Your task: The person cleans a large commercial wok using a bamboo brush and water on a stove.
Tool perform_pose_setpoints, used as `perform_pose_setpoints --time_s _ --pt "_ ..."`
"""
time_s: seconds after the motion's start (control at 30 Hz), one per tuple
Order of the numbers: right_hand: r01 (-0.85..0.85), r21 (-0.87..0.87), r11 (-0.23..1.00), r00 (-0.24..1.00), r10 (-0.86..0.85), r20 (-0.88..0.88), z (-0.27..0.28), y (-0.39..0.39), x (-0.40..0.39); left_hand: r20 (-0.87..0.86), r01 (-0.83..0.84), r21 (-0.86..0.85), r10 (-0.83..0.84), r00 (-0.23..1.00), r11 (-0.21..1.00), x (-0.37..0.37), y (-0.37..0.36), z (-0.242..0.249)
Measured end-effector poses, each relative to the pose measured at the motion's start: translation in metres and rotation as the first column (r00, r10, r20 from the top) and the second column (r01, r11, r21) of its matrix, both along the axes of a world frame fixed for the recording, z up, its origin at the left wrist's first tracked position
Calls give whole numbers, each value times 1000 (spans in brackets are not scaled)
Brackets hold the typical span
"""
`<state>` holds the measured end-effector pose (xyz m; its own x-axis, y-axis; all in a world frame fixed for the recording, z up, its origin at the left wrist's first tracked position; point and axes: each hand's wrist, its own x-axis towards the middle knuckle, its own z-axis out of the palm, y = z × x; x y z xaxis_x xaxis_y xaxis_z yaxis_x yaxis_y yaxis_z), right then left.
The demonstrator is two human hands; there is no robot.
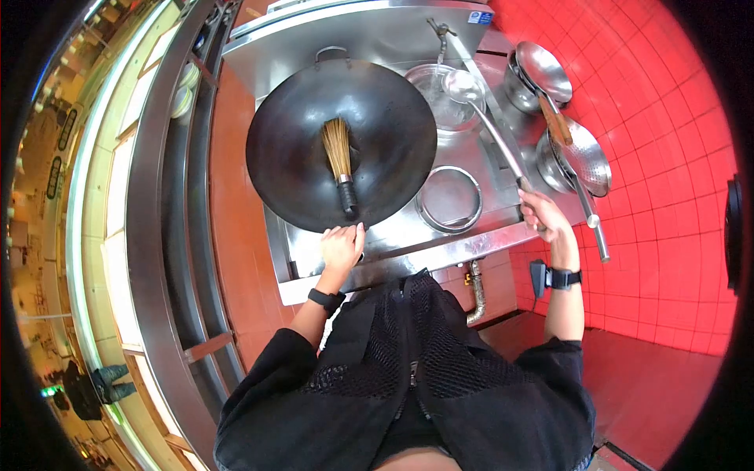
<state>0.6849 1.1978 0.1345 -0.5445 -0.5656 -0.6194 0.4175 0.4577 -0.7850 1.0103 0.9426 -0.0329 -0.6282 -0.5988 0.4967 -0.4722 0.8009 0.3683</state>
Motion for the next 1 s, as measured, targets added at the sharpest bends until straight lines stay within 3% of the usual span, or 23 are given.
perform_pose_setpoints --time_s 0.17,0.27,0.37,0.53,0.7,0.73,0.77,0.8,0.87,0.93,1.0 --pt "-96 35 995 994 97 -40 45 23 31 -15 17 -7 -17 1000 1000 0 -2 1" --pt "-141 187 972 986 155 -63 67 30 53 -28 -1 -11 0 1000 1000 2 0 -1" --pt "-206 234 950 977 215 -14 72 30 71 9 0 -6 0 1000 1000 1 1 4" --pt "-352 135 926 932 332 148 41 -1 87 9 -10 2 10 1000 1000 2 0 5" --pt "-448 126 885 893 448 25 -30 -65 93 -33 -14 1 14 999 1000 1 2 6" --pt "-472 202 858 801 513 -309 -47 -75 92 -37 -14 1 14 999 1000 1 1 6" --pt "-466 279 840 600 532 -598 -58 -81 90 -41 -12 2 12 999 1000 1 1 6" --pt "-472 277 837 599 535 -595 -55 -86 92 -36 -18 2 18 999 1000 1 2 5" --pt "-295 468 833 350 550 -758 -36 -95 99 -28 -13 -9 13 1000 1000 1 1 5" --pt "-241 516 822 332 569 -752 -32 -91 99 -33 -17 -11 17 999 1000 1 2 6" --pt "-94 594 799 193 600 -776 -40 -79 98 -40 -17 -15 16 999 1000 0 2 7"
